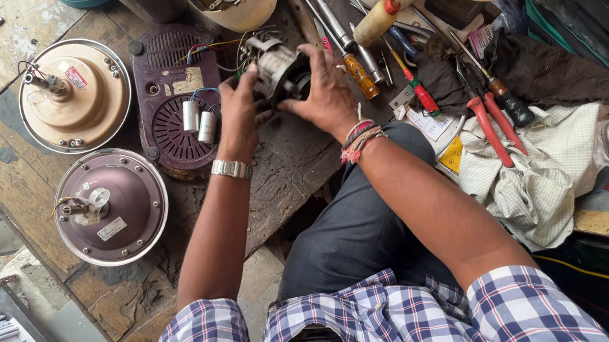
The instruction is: The person uses a screwdriver to loosen and remove screws from a small electric motor housing. They then separate the motor casing, inspect the internal components, and manipulate the wires and rotor assembly.
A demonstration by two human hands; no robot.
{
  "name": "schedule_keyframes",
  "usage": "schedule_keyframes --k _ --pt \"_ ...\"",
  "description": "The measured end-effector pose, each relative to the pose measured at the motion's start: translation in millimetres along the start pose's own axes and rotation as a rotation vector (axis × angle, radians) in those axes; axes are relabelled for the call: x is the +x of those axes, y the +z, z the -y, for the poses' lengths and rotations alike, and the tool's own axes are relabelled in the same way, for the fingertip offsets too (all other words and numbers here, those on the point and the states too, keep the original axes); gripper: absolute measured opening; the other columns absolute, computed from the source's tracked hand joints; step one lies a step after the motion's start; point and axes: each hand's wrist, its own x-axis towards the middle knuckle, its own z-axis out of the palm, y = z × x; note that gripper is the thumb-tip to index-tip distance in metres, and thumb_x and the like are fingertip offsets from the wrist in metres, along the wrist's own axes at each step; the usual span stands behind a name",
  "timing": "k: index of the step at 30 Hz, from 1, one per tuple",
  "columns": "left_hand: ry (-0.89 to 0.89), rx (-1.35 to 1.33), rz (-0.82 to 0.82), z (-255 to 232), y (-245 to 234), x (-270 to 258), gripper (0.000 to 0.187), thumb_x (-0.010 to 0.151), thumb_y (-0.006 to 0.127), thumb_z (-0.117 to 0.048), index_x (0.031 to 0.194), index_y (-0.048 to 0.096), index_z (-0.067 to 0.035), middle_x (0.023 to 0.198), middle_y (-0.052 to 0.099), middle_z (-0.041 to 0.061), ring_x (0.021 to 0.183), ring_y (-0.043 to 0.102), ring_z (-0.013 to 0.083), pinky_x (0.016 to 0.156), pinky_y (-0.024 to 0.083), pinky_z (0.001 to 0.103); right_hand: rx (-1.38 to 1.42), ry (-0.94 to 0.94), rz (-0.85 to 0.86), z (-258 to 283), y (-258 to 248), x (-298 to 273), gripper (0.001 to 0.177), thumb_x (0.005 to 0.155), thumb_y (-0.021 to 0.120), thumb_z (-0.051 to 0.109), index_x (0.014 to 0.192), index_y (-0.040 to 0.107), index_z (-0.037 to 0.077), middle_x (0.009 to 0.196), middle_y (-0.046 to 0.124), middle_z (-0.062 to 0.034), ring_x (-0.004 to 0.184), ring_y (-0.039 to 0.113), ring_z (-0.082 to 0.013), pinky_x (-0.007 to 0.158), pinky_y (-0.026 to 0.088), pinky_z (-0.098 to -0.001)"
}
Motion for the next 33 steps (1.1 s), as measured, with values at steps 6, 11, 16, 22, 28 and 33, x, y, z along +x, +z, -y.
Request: schedule_keyframes --k 6,11,16,22,28,33 --pt "-0.243 -0.202 0.058 -11 -8 7 0.085 0.078 0.066 -0.059 0.142 0.035 -0.011 0.127 0.052 0.030 0.103 0.066 0.0416 0.081 0.058 0.053 -0.037 -0.240 -0.145 -4 10 -10 0.104 0.067 0.098 0.034 0.146 0.035 0.012 0.140 0.046 -0.0193 0.131 0.050 -0.0409 0.106 0.047 -0.0504" --pt "-0.172 -0.261 0.168 -6 0 13 0.074 0.075 0.071 -0.060 0.124 0.062 -0.006 0.112 0.068 0.018 0.093 0.071 0.0276 0.074 0.060 0.048 -0.133 -0.367 -0.158 6 8 -14 0.106 0.061 0.099 0.035 0.143 0.035 0.012 0.137 0.044 -0.0188 0.130 0.046 -0.0410 0.107 0.044 -0.0513" --pt "-0.114 -0.480 0.253 1 -2 17 0.050 0.082 0.082 -0.044 0.112 0.067 -0.006 0.100 0.072 0.009 0.087 0.073 0.0211 0.081 0.064 0.038 -0.159 -0.404 -0.100 21 3 -25 0.109 0.061 0.099 0.030 0.147 0.035 0.014 0.138 0.043 -0.0174 0.130 0.045 -0.0416 0.108 0.045 -0.0506" --pt "-0.078 -0.474 0.266 3 -4 12 0.047 0.083 0.085 -0.034 0.112 0.067 -0.002 0.101 0.072 0.009 0.089 0.074 0.0219 0.077 0.064 0.038 0.067 -0.228 -0.052 9 6 -29 0.110 0.067 0.098 0.026 0.153 0.030 0.018 0.148 0.043 -0.0157 0.137 0.048 -0.0399 0.111 0.046 -0.0471" --pt "-0.141 -0.275 0.152 -8 3 3 0.053 0.077 0.080 -0.037 0.111 0.066 0.001 0.096 0.071 0.010 0.080 0.074 0.0232 0.061 0.064 0.041 -0.005 -0.166 0.022 8 5 -30 0.108 0.070 0.094 0.025 0.156 0.029 0.020 0.151 0.041 -0.0166 0.134 0.051 -0.0390 0.107 0.049 -0.0457" --pt "0.072 -0.398 0.157 2 6 13 0.072 0.073 0.091 -0.023 0.127 0.056 0.007 0.114 0.067 0.018 0.094 0.073 0.0262 0.080 0.067 0.040 0.110 -0.349 -0.026 -5 -13 -23 0.106 0.072 0.097 0.037 0.151 0.033 0.011 0.143 0.050 -0.0213 0.129 0.054 -0.0410 0.103 0.049 -0.0479"
